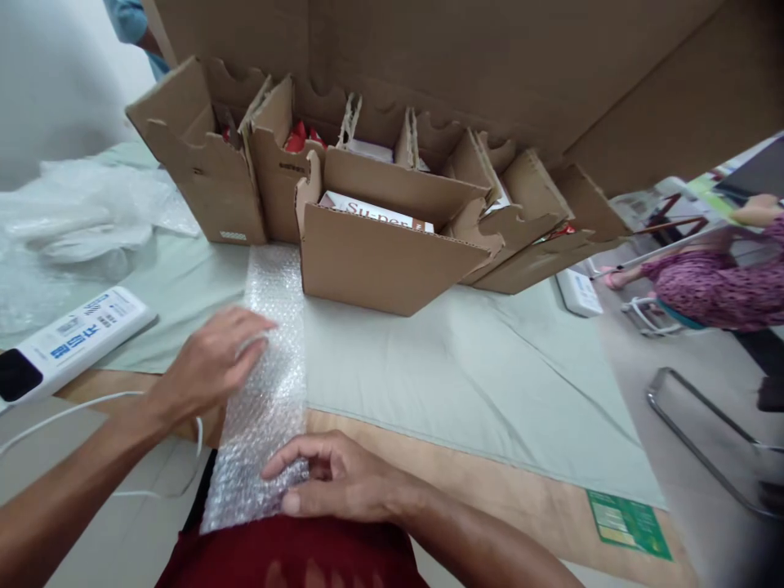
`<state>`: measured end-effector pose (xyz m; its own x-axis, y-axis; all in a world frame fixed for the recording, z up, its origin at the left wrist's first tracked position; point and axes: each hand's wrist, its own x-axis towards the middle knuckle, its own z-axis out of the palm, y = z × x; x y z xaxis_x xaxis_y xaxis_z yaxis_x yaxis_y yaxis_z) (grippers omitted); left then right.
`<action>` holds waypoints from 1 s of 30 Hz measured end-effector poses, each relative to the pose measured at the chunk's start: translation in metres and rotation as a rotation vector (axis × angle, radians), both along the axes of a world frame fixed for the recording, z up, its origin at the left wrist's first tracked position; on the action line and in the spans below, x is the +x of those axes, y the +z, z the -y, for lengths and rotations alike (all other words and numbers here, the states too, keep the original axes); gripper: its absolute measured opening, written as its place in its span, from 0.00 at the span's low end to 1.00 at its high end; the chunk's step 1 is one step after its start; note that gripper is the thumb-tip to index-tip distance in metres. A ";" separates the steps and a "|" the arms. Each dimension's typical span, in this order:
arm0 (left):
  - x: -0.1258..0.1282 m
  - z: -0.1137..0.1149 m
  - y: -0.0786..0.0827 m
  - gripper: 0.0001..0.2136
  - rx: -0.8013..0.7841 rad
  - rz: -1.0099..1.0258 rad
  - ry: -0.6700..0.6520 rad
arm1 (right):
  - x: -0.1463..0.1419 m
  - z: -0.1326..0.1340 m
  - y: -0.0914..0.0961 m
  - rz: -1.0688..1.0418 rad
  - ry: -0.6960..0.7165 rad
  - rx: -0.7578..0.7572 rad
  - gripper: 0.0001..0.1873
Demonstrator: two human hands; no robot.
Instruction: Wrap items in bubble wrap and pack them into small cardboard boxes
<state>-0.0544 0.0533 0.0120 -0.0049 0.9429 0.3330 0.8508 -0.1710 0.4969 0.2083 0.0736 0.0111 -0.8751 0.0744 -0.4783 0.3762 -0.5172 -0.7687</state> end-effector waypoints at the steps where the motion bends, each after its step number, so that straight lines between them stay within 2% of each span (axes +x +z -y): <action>1: 0.001 0.020 -0.005 0.12 -0.053 0.132 -0.079 | -0.001 -0.005 0.004 -0.031 -0.005 -0.026 0.28; 3: -0.001 0.050 -0.016 0.12 -0.225 0.354 -0.128 | -0.006 -0.014 0.013 -0.117 -0.089 -0.074 0.25; 5: -0.004 0.066 -0.027 0.18 -0.341 0.593 -0.104 | -0.019 -0.025 0.020 -0.220 -0.216 -0.106 0.23; 7: -0.006 0.069 -0.034 0.30 -0.352 0.842 -0.045 | -0.036 -0.038 0.021 -0.301 -0.331 -0.106 0.24; 9: -0.004 0.066 -0.036 0.40 -0.310 0.974 0.044 | -0.055 -0.054 0.017 -0.328 -0.394 -0.084 0.27; 11: 0.005 0.059 -0.035 0.38 -0.279 0.885 0.221 | -0.073 -0.070 0.007 -0.296 -0.427 -0.064 0.33; 14: 0.022 0.052 -0.033 0.32 -0.204 0.459 0.501 | -0.090 -0.085 -0.008 -0.186 -0.406 -0.004 0.49; 16: 0.030 0.049 -0.035 0.31 -0.115 0.163 0.578 | -0.092 -0.087 -0.016 -0.133 -0.397 0.088 0.55; 18: 0.033 0.047 -0.038 0.31 -0.072 -0.045 0.584 | -0.085 -0.084 -0.020 -0.114 -0.403 0.274 0.54; 21: 0.031 0.046 -0.040 0.30 -0.092 -0.182 0.570 | -0.066 -0.075 -0.020 -0.163 -0.341 0.802 0.39; 23: 0.027 0.044 -0.040 0.29 -0.111 -0.212 0.549 | -0.055 -0.069 -0.019 -0.225 -0.185 1.185 0.30; 25: 0.024 0.041 -0.039 0.27 -0.120 -0.219 0.518 | -0.050 -0.064 -0.020 -0.243 -0.001 1.469 0.24; 27: 0.020 0.037 -0.038 0.27 -0.124 -0.228 0.490 | -0.052 -0.061 -0.024 -0.201 0.106 1.660 0.18; 30: 0.015 0.033 -0.040 0.27 -0.128 -0.262 0.463 | -0.058 -0.061 -0.031 -0.171 0.137 1.839 0.12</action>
<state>-0.0395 0.0206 -0.0281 -0.3610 0.8951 0.2617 0.9210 0.2982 0.2505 0.1505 0.1343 -0.0200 -0.9434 0.2674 0.1963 0.2053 0.9355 -0.2877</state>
